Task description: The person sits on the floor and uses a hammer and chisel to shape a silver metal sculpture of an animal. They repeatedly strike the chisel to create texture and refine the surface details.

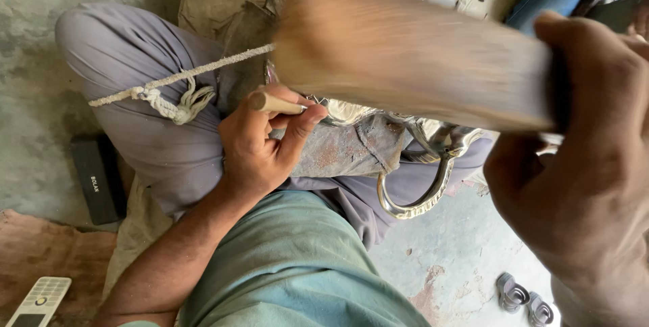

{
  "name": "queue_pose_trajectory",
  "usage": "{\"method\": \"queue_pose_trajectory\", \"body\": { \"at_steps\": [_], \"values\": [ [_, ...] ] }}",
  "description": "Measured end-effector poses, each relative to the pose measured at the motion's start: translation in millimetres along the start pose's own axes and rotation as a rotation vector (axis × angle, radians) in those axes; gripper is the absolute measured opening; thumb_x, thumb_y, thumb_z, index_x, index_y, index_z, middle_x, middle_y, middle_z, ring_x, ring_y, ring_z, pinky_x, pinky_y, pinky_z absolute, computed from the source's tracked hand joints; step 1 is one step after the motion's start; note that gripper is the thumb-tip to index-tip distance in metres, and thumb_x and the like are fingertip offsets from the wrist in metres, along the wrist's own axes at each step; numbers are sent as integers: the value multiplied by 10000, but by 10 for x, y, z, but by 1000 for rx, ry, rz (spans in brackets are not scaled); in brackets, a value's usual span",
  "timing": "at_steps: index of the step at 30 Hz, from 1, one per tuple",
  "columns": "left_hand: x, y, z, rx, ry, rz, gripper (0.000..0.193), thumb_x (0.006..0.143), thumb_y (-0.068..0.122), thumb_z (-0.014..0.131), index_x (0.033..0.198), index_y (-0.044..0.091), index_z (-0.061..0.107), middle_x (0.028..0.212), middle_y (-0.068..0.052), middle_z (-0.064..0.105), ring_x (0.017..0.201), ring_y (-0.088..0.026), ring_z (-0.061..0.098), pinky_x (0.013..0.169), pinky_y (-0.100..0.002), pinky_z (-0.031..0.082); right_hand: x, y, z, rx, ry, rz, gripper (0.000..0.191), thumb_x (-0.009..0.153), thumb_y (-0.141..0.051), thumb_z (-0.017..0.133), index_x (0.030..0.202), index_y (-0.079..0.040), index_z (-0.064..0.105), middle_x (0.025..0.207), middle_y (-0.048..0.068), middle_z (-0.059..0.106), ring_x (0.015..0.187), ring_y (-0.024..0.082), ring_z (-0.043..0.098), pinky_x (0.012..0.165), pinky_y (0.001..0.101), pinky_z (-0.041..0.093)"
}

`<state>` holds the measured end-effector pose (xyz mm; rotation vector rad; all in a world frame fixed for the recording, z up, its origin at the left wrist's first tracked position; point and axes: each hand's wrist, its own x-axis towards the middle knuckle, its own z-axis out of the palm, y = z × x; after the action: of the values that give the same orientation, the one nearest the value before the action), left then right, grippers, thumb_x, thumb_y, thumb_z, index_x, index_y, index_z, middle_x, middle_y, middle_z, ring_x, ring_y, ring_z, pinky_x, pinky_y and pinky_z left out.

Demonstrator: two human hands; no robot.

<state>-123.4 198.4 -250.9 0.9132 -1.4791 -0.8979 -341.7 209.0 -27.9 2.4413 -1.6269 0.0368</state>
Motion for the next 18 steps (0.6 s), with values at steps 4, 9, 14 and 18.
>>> {"method": "queue_pose_trajectory", "body": {
  "at_steps": [4,9,14,18],
  "values": [
    [-62,-23,10,184,53,77,208,1023,147,745,1119,15,618,987,-94,711,820,-184,691,710,-329,553,493,-131,-225,-226,-11,-225,531,825,66,729,1336,11,594,1121,136,662,971,250,669,863,365,565],
    [-61,-50,-18,285,45,60,245,914,105,813,1067,-28,674,900,-115,703,734,-278,651,683,-443,527,688,-231,-422,-292,-26,-326,415,880,-67,807,1279,-88,693,1003,83,714,891,251,682,826,393,536],
    [39,-37,-109,452,-121,107,159,921,94,772,1060,37,720,962,-139,713,849,-353,701,757,-478,558,656,-92,-452,-198,-85,-249,498,756,-27,803,1245,-54,716,1004,107,737,903,275,693,838,425,544],
    [150,21,-168,334,-203,175,239,919,110,762,1135,33,695,1062,-153,708,920,-364,719,800,-476,572,485,136,-403,-124,-74,-157,553,716,-25,814,1257,-50,706,996,97,718,907,255,679,834,426,546]
  ]
}}
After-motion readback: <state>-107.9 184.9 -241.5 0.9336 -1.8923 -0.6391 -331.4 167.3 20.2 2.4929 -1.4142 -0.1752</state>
